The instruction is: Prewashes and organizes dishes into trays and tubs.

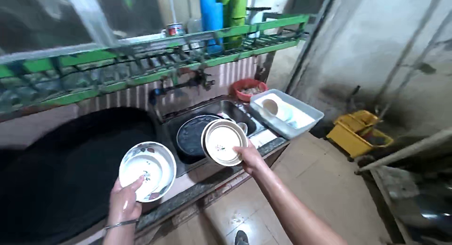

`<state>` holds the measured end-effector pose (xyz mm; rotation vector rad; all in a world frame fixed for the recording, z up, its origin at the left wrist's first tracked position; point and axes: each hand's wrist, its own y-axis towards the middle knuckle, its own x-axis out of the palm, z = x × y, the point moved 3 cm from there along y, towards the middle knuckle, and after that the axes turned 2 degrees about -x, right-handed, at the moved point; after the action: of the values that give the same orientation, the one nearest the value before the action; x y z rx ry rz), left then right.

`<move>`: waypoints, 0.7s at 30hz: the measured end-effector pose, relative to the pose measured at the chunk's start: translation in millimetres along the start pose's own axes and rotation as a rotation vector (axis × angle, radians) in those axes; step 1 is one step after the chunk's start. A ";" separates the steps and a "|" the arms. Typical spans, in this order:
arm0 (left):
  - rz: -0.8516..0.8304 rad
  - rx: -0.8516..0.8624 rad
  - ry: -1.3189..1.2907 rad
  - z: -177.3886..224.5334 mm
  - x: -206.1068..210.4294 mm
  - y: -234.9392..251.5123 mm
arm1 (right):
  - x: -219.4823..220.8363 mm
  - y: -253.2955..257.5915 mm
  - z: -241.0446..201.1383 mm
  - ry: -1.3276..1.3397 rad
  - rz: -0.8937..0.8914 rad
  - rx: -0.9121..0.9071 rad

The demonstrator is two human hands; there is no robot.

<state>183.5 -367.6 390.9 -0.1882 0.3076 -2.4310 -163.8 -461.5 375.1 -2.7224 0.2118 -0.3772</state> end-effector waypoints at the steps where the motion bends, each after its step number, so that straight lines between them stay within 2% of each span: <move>1: -0.012 -0.010 0.012 -6.9 28.0 4.5 | -20.4 20.1 -2.5 -0.020 0.031 0.011; 5: -0.063 -0.016 0.121 -29.5 126.7 25.4 | -79.6 94.0 -14.0 -0.190 0.165 -0.005; 10: -0.121 0.051 0.363 -46.1 231.1 72.1 | -115.0 185.2 -35.6 -0.687 0.259 -0.156; 16: -0.209 0.243 0.691 -65.5 361.5 171.7 | -92.5 268.3 -61.1 -1.195 0.294 -0.146; 18: -0.262 0.349 0.791 -70.0 409.3 201.9 | -81.7 291.5 -60.8 -1.309 0.267 -0.126; 21: -0.372 0.600 0.918 -80.9 475.5 241.0 | -69.2 316.4 -51.3 -1.450 0.172 -0.139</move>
<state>-50.9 -839.2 274.7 1.2468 -0.0978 -2.6931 -274.5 -755.5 281.0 -2.3538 0.0409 1.6219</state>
